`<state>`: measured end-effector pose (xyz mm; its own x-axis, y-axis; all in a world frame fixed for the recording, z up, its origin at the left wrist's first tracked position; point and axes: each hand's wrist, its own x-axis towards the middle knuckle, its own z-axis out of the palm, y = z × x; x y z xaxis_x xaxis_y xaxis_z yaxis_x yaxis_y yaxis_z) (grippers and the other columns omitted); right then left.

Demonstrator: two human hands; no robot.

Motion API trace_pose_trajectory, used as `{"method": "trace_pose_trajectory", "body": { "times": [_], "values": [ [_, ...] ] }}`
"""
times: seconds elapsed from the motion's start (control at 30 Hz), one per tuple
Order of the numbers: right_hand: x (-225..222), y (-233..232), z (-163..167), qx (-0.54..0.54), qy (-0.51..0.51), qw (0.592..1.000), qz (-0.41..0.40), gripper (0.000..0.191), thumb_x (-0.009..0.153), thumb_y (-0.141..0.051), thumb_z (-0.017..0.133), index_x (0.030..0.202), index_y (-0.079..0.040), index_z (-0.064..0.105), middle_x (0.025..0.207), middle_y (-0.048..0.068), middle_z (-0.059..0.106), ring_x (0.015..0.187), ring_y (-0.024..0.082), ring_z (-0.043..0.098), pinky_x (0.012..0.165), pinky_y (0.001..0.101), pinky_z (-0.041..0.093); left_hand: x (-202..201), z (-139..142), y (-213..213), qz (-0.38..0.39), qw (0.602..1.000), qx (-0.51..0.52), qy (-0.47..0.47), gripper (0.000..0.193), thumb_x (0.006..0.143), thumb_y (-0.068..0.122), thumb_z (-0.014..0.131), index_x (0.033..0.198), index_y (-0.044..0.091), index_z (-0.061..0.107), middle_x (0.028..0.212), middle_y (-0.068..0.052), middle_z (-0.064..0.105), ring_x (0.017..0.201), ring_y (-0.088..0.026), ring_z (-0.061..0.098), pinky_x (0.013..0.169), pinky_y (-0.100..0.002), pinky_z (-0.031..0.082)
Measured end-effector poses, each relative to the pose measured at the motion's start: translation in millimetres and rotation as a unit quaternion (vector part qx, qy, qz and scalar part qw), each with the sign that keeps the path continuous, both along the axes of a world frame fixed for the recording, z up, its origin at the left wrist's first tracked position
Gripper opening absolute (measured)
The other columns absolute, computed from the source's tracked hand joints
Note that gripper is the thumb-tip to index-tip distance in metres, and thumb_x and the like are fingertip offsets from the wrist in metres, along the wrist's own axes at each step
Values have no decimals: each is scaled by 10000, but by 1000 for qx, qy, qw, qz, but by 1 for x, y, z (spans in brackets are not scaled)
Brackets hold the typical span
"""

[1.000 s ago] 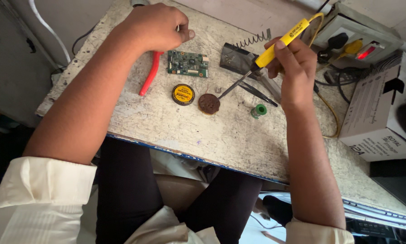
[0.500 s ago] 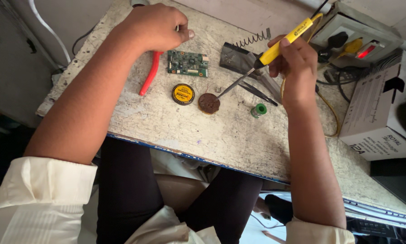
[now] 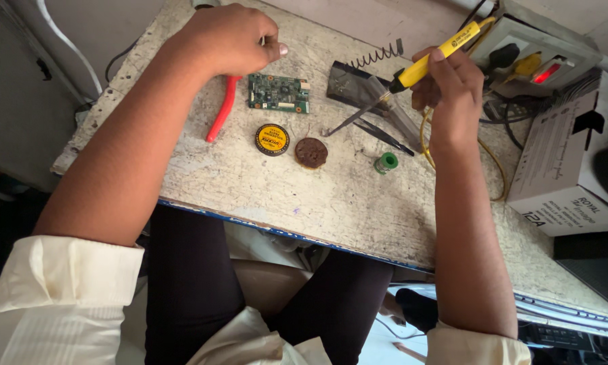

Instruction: The person solders components on a green circuit board at a workbench. They hold a soldering iron in one hand and feed solder wire from a spool with the other hand, applying solder to the board, then use tweezers to handle small parts and reposition the board while continuing to solder.

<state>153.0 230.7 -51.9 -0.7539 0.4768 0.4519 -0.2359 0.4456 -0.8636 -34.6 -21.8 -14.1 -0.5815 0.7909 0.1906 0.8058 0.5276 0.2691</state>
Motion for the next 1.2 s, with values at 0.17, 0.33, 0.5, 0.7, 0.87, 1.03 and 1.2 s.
{"method": "trace_pose_trajectory", "body": {
  "times": [0.17, 0.33, 0.5, 0.7, 0.87, 1.03, 1.2],
  "values": [
    [2, 0, -1, -97, 48, 993, 41, 305, 1093, -289, 537, 1092, -17, 677, 860, 70, 669, 651, 130, 567, 607, 285, 457, -2, -3, 0, -3, 1000, 19, 15, 332, 973, 460, 623, 1120, 199, 765, 949, -116, 754, 910, -336, 714, 817, -521, 539],
    [1, 12, 4, -40, -54, 998, 5, 295, 1076, -285, 568, 1066, -14, 685, 821, 53, 651, 627, 110, 555, 568, 266, 436, -6, -7, 1, -20, 999, 25, -5, 366, 997, 491, 620, 1110, 175, 764, 918, -118, 755, 873, -334, 715, 822, -497, 541],
    [3, 17, 3, -32, -77, 996, -17, 311, 1069, -289, 566, 1063, -10, 704, 788, 60, 634, 606, 113, 545, 562, 258, 424, -10, -9, 1, -17, 1000, 17, -8, 388, 1001, 511, 621, 1088, 162, 768, 889, -120, 756, 849, -327, 717, 825, -486, 544],
    [3, 15, 3, -46, -73, 996, 10, 312, 1086, -274, 544, 1101, -5, 701, 824, 69, 641, 654, 117, 569, 598, 262, 458, -11, -11, 3, -20, 999, 24, -5, 389, 1005, 501, 618, 1081, 149, 765, 880, -113, 754, 830, -318, 718, 804, -479, 542],
    [4, 11, 4, -66, -55, 995, 51, 307, 1119, -258, 509, 1126, -1, 677, 830, 83, 626, 664, 137, 564, 628, 275, 467, -12, -13, 3, -11, 1000, 16, -18, 408, 1018, 510, 607, 1091, 138, 759, 882, -118, 752, 832, -313, 723, 789, -469, 550],
    [1, 5, 4, -65, -83, 994, 28, 314, 1112, -253, 492, 1102, -8, 688, 803, 63, 614, 647, 125, 558, 614, 267, 458, -12, -12, 2, -32, 999, 31, 10, 381, 1006, 488, 621, 1088, 147, 769, 905, -108, 757, 843, -317, 712, 777, -472, 541],
    [0, 4, 4, -70, -94, 993, 24, 314, 1110, -255, 484, 1087, -21, 693, 785, 56, 616, 611, 120, 548, 574, 257, 423, -7, -9, 2, -12, 1000, 3, -20, 392, 1014, 506, 617, 1116, 155, 760, 931, -113, 758, 865, -312, 724, 794, -469, 551]
  ]
}}
